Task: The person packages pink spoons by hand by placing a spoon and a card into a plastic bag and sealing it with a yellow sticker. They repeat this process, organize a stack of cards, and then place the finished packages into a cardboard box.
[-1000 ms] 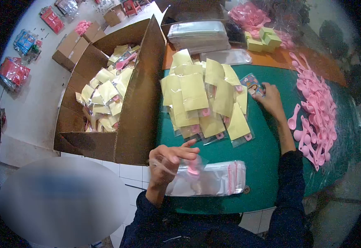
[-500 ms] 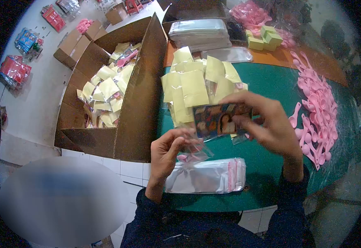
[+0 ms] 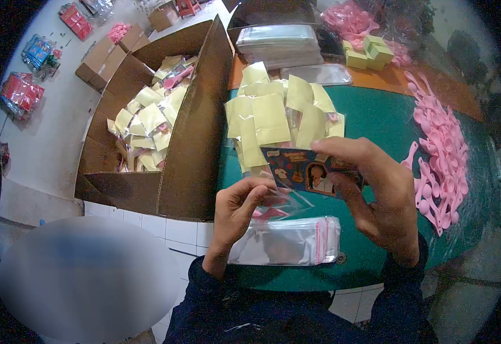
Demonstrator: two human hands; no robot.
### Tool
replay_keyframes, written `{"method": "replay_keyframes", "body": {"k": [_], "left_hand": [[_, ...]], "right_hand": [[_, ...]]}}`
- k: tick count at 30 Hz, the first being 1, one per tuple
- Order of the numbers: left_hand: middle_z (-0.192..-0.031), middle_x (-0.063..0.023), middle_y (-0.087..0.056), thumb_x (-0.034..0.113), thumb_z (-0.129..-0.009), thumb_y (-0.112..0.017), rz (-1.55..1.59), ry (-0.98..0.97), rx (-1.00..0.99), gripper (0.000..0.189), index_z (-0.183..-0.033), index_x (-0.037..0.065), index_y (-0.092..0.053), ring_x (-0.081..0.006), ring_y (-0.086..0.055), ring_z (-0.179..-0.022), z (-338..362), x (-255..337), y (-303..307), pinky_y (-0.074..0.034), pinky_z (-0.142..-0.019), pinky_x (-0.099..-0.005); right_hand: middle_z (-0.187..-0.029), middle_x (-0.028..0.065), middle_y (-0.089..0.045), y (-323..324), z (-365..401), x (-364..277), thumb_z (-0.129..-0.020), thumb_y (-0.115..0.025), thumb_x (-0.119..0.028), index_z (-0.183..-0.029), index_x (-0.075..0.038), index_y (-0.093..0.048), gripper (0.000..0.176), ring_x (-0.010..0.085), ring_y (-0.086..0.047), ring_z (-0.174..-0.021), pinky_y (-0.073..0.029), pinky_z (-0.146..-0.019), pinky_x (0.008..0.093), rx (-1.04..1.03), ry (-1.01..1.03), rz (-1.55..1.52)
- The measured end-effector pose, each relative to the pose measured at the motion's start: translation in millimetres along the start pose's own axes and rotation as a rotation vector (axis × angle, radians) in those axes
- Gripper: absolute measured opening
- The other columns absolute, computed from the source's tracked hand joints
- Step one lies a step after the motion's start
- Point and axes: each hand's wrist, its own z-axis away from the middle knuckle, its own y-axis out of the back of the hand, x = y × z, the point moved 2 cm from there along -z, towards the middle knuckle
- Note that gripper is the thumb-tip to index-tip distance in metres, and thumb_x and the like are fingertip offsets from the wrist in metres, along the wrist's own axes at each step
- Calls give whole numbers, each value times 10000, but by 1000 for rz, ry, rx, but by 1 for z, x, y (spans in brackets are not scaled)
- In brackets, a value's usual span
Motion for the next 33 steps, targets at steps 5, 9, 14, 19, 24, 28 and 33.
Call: {"method": "replay_keyframes", "body": {"k": [5,9,14,19,24,28,33], "left_hand": [[-865,-99,-663,72,-913,-497,-29,-31,4,186,-971,-62,-613,-168,-650,-821,2,-1,1,-544,-719,-286],[-845,-94,-668,72,-906,-508,-203,-60,-27,185,-958,-62,-624,-155,-650,-811,2,4,-1,-541,-719,-276],[-835,-87,-677,85,-890,-538,-217,-81,-67,184,-976,-48,-632,-133,-653,-792,1,6,-3,-528,-711,-251],[-820,-98,-682,95,-876,-563,-316,-99,-94,181,-993,-18,-640,-116,-656,-780,2,6,-4,-517,-689,-245],[-839,-99,-678,55,-835,-602,-399,-117,-167,231,-1062,18,-628,-115,-645,-772,5,17,-12,-502,-708,-251],[-851,-140,-682,83,-821,-626,-385,-21,-172,477,-1274,65,-477,-136,-660,-780,9,21,-14,-506,-695,-262],[-810,-160,-671,115,-835,-621,-530,-116,-134,520,-1314,99,-419,-240,-675,-766,6,16,-5,-509,-648,-293]], "right_hand": [[-844,122,-598,0,-3,-4,-721,-597,66,-1066,-72,-594,371,260,-628,-758,-504,-638,328,-250,62,186],[-814,116,-590,0,-4,-11,-725,-585,50,-1030,-83,-619,334,260,-623,-729,-500,-618,338,-344,-24,227],[-804,108,-594,7,1,-10,-721,-580,46,-1003,-90,-632,317,254,-622,-716,-503,-614,335,-326,-48,244],[-797,112,-596,4,2,-11,-745,-590,19,-1024,-94,-617,302,271,-624,-709,-506,-618,335,-386,-31,238],[-812,117,-600,-12,6,0,-773,-625,-75,-1070,-87,-538,309,308,-620,-736,-498,-611,366,-486,-128,116],[-860,121,-605,-18,5,11,-784,-627,-129,-1064,-85,-515,304,324,-609,-770,-488,-628,389,-693,-102,239],[-876,116,-578,-9,-4,17,-803,-608,-163,-1039,-71,-551,259,319,-590,-792,-481,-663,382,-618,39,137]]}}
